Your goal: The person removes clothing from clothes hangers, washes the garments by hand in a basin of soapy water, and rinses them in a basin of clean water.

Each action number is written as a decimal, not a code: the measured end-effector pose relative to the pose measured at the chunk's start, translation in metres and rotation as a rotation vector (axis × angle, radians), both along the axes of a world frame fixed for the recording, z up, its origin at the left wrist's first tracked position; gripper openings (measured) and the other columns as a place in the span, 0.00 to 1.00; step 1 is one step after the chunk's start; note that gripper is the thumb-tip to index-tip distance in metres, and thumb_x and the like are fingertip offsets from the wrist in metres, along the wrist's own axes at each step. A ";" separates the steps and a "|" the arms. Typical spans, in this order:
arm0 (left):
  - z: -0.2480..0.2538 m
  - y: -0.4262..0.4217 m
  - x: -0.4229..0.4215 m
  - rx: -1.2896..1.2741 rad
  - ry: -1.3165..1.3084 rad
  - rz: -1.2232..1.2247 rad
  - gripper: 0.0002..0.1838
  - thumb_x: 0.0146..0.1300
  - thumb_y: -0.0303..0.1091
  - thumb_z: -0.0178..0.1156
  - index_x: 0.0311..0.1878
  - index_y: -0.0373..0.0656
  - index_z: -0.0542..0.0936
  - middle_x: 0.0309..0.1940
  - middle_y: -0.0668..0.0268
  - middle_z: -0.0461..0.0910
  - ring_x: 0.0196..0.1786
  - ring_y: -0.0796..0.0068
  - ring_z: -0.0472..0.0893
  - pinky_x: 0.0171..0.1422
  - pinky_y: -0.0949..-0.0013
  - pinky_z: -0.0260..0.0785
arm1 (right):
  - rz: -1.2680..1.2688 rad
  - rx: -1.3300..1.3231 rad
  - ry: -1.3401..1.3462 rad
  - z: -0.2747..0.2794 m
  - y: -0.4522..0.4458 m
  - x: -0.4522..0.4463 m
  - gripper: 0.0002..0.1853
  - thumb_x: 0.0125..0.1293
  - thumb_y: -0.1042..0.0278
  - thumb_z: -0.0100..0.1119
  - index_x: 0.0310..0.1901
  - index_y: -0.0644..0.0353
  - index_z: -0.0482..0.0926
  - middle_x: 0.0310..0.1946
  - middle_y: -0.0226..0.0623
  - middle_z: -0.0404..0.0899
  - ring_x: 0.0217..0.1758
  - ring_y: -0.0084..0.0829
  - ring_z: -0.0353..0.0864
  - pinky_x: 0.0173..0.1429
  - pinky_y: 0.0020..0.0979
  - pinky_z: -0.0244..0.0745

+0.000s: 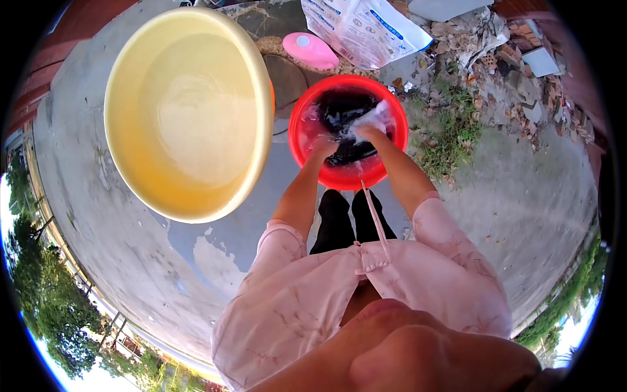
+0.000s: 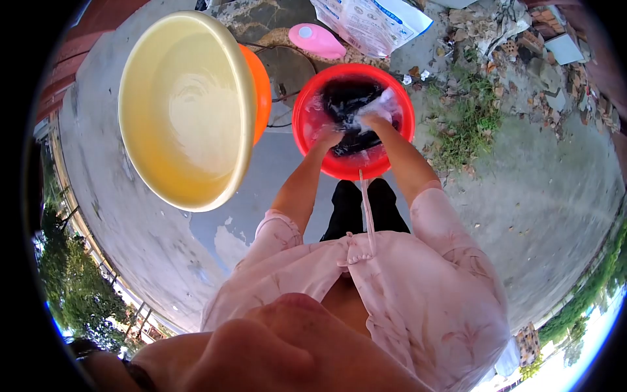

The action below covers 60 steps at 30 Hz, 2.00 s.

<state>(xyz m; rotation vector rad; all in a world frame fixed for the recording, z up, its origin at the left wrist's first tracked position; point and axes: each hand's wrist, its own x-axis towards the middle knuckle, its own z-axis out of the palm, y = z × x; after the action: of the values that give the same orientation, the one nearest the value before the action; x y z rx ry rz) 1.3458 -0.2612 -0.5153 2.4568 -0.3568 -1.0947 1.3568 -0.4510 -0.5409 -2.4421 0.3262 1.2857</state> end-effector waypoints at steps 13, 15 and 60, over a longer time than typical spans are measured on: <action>0.120 -0.020 0.048 -0.933 1.042 1.281 0.52 0.58 0.82 0.41 0.72 0.48 0.66 0.67 0.55 0.69 0.70 0.51 0.65 0.72 0.36 0.54 | -0.852 0.711 -0.237 0.051 -0.008 0.017 0.28 0.57 0.61 0.64 0.61 0.55 0.76 0.51 0.37 0.82 0.54 0.31 0.80 0.60 0.33 0.72; 0.081 -0.020 0.053 -1.040 1.110 1.285 0.51 0.57 0.83 0.39 0.71 0.51 0.67 0.65 0.57 0.72 0.68 0.53 0.69 0.71 0.39 0.58 | -0.896 0.850 -0.284 0.095 0.012 0.005 0.22 0.57 0.62 0.64 0.54 0.58 0.80 0.42 0.37 0.83 0.48 0.29 0.81 0.55 0.34 0.73; 0.022 -0.024 0.018 -1.710 0.985 1.134 0.21 0.72 0.48 0.50 0.60 0.47 0.77 0.53 0.62 0.82 0.54 0.60 0.81 0.62 0.53 0.73 | -0.790 0.731 -0.535 0.155 0.036 -0.032 0.17 0.60 0.59 0.70 0.28 0.67 0.82 0.25 0.36 0.79 0.30 0.17 0.74 0.39 0.25 0.72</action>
<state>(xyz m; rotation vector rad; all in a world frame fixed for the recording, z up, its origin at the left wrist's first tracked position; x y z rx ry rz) 1.3636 -0.2852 -0.4928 0.2656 0.3307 -0.6760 1.3252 -0.4146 -0.3856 -1.6459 0.4885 0.2972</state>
